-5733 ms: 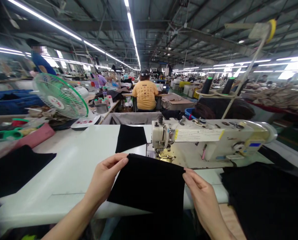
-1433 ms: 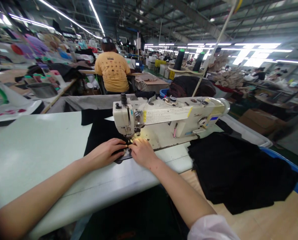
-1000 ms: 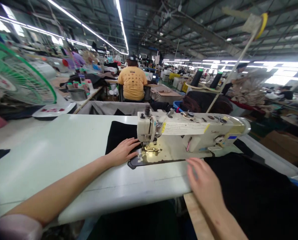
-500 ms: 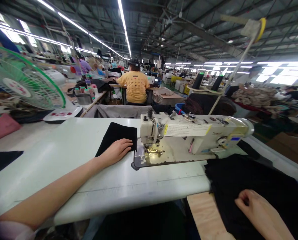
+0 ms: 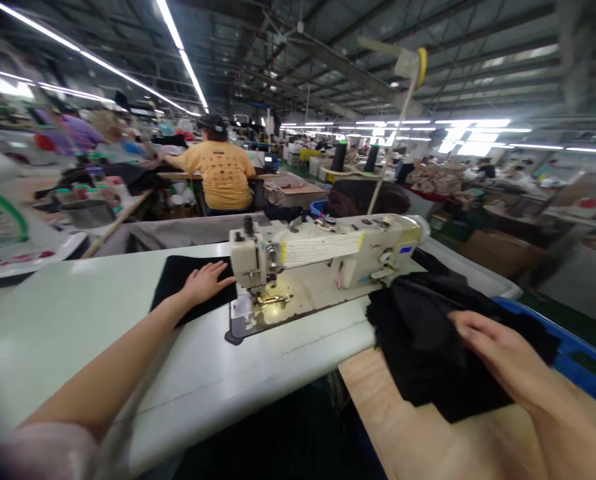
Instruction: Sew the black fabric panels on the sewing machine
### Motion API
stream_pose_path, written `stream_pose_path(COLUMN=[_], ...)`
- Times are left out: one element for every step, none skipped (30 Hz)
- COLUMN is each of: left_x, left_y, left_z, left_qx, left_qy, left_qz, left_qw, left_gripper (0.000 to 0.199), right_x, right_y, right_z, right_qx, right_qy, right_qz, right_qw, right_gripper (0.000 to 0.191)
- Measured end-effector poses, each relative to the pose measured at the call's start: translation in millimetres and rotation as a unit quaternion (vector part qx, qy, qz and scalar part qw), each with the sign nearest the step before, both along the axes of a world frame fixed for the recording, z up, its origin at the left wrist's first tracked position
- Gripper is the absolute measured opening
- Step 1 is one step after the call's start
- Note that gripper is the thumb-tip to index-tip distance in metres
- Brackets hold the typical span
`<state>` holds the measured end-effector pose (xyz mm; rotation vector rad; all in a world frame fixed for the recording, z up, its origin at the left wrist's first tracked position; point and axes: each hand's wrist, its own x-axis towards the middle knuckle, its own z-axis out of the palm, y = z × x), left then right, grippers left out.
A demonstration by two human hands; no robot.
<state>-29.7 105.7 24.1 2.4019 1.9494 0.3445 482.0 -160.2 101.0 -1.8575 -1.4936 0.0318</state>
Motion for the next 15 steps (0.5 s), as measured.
stream_pose_path(left_x=[1.9,3.5,4.8,6.2,7.9,10.6,14.9,21.0,29.2,39.4,51.2,64.0,77.3,90.2,101.9], left_y=[-3.6,-8.6,-14.8,-22.4,-31.7,-43.2,-57.1,-73.6,-92.3,-112.7,-133.8,-154.5,-173.7,-190.6,-204.5], left_z=[6.9,13.2,18.2,21.7,23.4,23.6,22.9,21.8,20.8,20.2,20.2,20.7,21.6,22.4,23.0], left_qx=[0.005,0.014,0.035,0.082,0.128,0.175,0.23,0.267,0.285,0.281,0.254,0.22,0.185,0.159,0.146], left_qy=[0.005,0.007,0.008,0.005,-0.004,-0.02,-0.053,-0.089,-0.123,-0.151,-0.167,-0.169,-0.172,-0.175,-0.183], left_qz=[0.0,0.001,0.0,-0.019,-0.031,-0.062,-0.118,-0.19,-0.269,-0.344,-0.396,-0.426,-0.434,-0.44,-0.448], left_qw=[1.0,1.0,0.999,0.996,0.991,0.982,0.965,0.941,0.912,0.883,0.867,0.861,0.865,0.866,0.863], left_gripper=[0.059,0.059,0.057,0.053,0.049,0.045,0.041,0.037,0.028,0.014,0.019,0.049,0.078,0.099,0.111], right_x=[-9.7,-18.8,-27.2,-35.1,-43.0,-51.7,-61.7,-73.5,-86.9,-101.6,-117.1,-132.7,-147.7,-161.7,-174.3], right_y=[-0.6,0.2,1.9,4.1,6.3,8.2,9.8,11.2,12.4,13.5,14.5,15.6,16.8,18.0,19.3], right_z=[3.6,5.8,7.1,7.7,8.3,9.1,10.5,12.5,15.0,17.7,20.3,22.3,23.6,23.8,22.9], right_qx=[-0.063,-0.089,-0.082,-0.081,-0.084,-0.085,-0.088,-0.094,-0.103,-0.114,-0.12,-0.126,-0.132,-0.139,-0.145], right_qy=[0.042,0.062,0.084,0.129,0.193,0.262,0.329,0.391,0.444,0.487,0.523,0.553,0.578,0.601,0.623], right_qz=[0.023,0.016,-0.003,0.013,0.046,0.079,0.11,0.134,0.154,0.173,0.189,0.206,0.223,0.238,0.249], right_qw=[0.997,0.994,0.993,0.988,0.976,0.958,0.934,0.906,0.877,0.849,0.823,0.798,0.774,0.75,0.727], right_gripper=[0.027,0.022,0.019,0.018,0.017,0.018,0.019,0.021,0.022,0.023,0.023,0.023,0.022,0.022,0.021])
